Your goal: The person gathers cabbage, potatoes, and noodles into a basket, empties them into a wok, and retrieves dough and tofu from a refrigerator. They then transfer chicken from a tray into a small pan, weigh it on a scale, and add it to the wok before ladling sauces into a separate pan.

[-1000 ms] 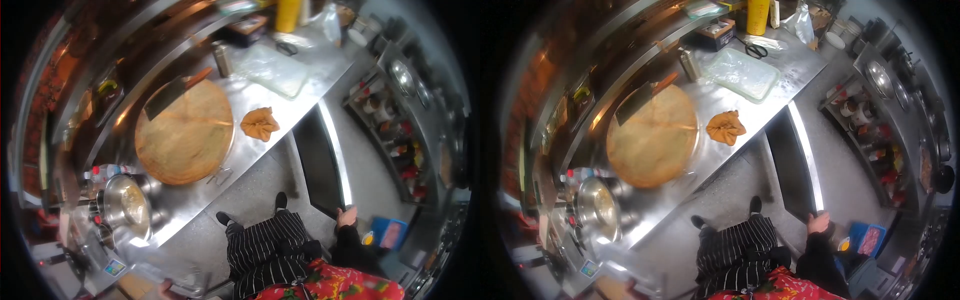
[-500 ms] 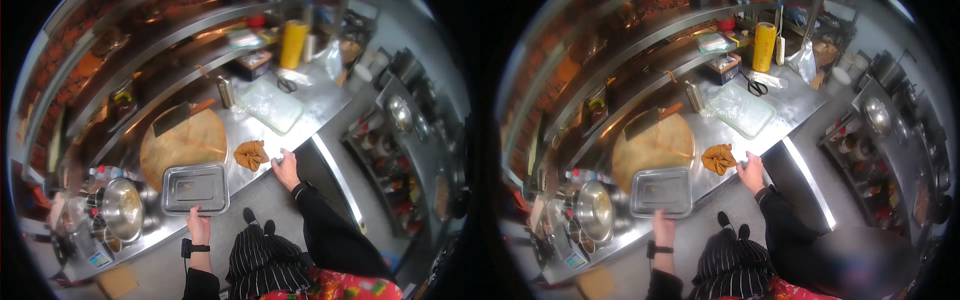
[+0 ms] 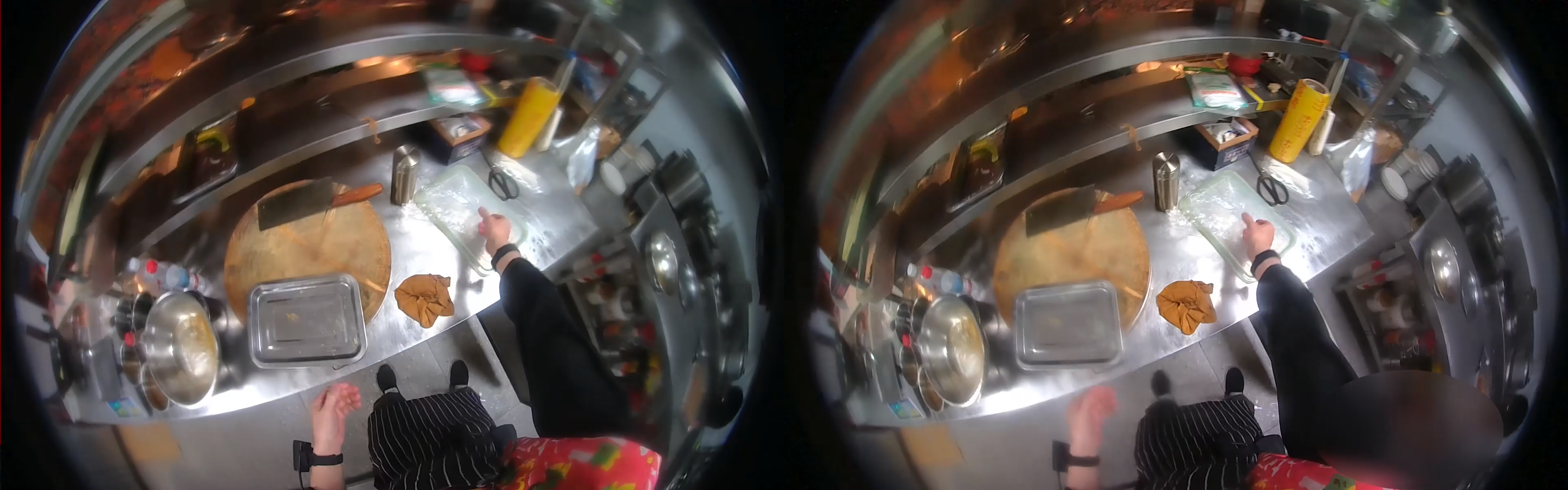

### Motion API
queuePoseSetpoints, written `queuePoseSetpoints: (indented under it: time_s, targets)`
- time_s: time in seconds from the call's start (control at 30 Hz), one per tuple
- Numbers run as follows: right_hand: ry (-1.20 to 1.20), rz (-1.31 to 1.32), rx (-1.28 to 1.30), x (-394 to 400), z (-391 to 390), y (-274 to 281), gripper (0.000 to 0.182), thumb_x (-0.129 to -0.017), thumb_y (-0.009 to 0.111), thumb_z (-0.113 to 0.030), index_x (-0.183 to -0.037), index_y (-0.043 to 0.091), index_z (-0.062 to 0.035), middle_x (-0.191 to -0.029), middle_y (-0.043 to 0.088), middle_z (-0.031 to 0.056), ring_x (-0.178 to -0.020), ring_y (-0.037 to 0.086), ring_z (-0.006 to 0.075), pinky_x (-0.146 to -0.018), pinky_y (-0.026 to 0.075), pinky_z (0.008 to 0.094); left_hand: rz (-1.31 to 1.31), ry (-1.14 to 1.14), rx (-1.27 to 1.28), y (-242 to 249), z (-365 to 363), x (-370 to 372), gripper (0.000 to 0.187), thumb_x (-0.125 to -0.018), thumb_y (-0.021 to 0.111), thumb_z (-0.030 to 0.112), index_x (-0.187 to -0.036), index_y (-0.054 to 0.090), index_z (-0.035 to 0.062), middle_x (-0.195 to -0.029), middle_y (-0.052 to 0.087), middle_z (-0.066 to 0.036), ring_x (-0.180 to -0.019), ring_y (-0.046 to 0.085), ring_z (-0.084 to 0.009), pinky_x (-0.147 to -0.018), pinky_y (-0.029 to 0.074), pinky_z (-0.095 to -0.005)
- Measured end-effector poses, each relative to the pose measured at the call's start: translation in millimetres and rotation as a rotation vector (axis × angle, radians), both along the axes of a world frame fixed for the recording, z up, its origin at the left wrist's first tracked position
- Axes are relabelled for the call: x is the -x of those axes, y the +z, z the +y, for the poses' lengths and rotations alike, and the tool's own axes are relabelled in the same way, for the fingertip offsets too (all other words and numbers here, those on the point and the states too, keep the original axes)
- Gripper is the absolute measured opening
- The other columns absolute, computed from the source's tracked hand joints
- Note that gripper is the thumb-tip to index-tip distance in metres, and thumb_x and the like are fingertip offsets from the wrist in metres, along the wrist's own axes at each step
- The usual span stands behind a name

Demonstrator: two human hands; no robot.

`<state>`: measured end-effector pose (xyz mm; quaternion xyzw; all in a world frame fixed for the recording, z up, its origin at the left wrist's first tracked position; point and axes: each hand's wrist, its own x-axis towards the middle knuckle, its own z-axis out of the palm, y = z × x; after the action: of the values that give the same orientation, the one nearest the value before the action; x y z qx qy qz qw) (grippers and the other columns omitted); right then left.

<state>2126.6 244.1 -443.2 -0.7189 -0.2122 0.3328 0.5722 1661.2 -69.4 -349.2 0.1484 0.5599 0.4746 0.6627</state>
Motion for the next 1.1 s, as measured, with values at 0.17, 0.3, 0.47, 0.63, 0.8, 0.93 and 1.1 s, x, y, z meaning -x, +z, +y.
queuePoseSetpoints:
  time_s: [0.17,0.3,0.47,0.63,0.8,0.93,1.1]
  targets:
    - [0.296,0.199,-0.474,17.4,-8.1,-0.3,0.010,-0.092,0.061,-0.014,-0.091,0.066,-0.0053,-0.085,0.065,0.0053,-0.082,0.062,0.0149,-0.074,0.050,0.0283,0.153,-0.013,0.037,0.5,-49.0,-61.5,0.022,-0.093,0.064,0.013,-0.110,0.063,-0.0007,-0.099,0.069,-0.010,-0.087,0.066,-0.0162,-0.077,0.055,-0.0283]
    - [0.442,-0.002,-0.430,106.6,-147.8,76.9,0.018,-0.098,0.055,-0.011,-0.105,0.061,0.0044,-0.136,0.054,0.0210,-0.127,0.051,0.0280,-0.107,0.041,0.0393,0.556,-0.075,-0.260,14.3,-49.5,-154.8,0.030,-0.087,0.070,0.007,-0.116,0.063,0.0024,-0.111,0.064,-0.008,-0.097,0.063,-0.0156,-0.086,0.052,-0.0280]
    - [0.963,-0.029,-0.226,105.7,-319.8,101.6,0.008,-0.086,0.064,-0.001,-0.091,0.068,0.0033,-0.137,0.052,0.0258,-0.125,0.053,0.0307,-0.103,0.041,0.0389,0.953,-0.005,-0.419,31.2,-41.9,-245.5,0.065,-0.073,0.077,0.012,-0.131,0.049,0.0035,-0.124,0.052,-0.019,-0.115,0.053,-0.0372,-0.095,0.047,-0.0422]
    - [1.161,0.171,-0.079,86.0,-360.3,58.4,0.030,-0.100,0.051,-0.018,-0.116,0.061,0.0041,-0.138,0.051,0.0245,-0.130,0.049,0.0321,-0.108,0.036,0.0374,0.910,0.303,-0.382,-37.3,-85.8,-265.3,0.021,-0.076,0.066,-0.009,-0.095,0.063,-0.0005,-0.087,0.064,-0.015,-0.076,0.065,-0.0311,-0.064,0.053,-0.0352]
    - [0.926,0.532,0.576,90.1,-356.1,-27.2,0.042,-0.102,0.048,-0.029,-0.132,0.050,0.0006,-0.138,0.050,0.0210,-0.126,0.050,0.0319,-0.107,0.039,0.0429,1.090,0.006,-0.260,-99.5,-129.9,-271.0,0.022,-0.076,0.066,0.007,-0.098,0.065,0.0025,-0.088,0.061,-0.011,-0.077,0.063,-0.0270,-0.068,0.050,-0.0364]
    - [0.682,1.078,0.540,111.0,-367.7,-77.3,0.055,-0.099,0.050,-0.045,-0.138,0.046,-0.0055,-0.143,0.044,0.0180,-0.127,0.046,0.0317,-0.109,0.038,0.0502,1.088,-0.081,-0.140,-154.4,-152.7,-273.4,0.027,-0.069,0.064,0.003,-0.097,0.064,0.0015,-0.086,0.059,-0.010,-0.074,0.061,-0.0280,-0.069,0.050,-0.0363]
    - [0.622,0.807,0.704,128.0,-371.2,-118.8,0.070,-0.095,0.043,-0.063,-0.138,0.042,-0.0082,-0.141,0.044,0.0141,-0.125,0.046,0.0346,-0.108,0.039,0.0477,1.020,-0.014,-0.280,-175.4,-158.9,-270.2,0.027,-0.066,0.064,0.002,-0.093,0.063,0.0009,-0.087,0.060,-0.012,-0.076,0.061,-0.0293,-0.073,0.049,-0.0370]
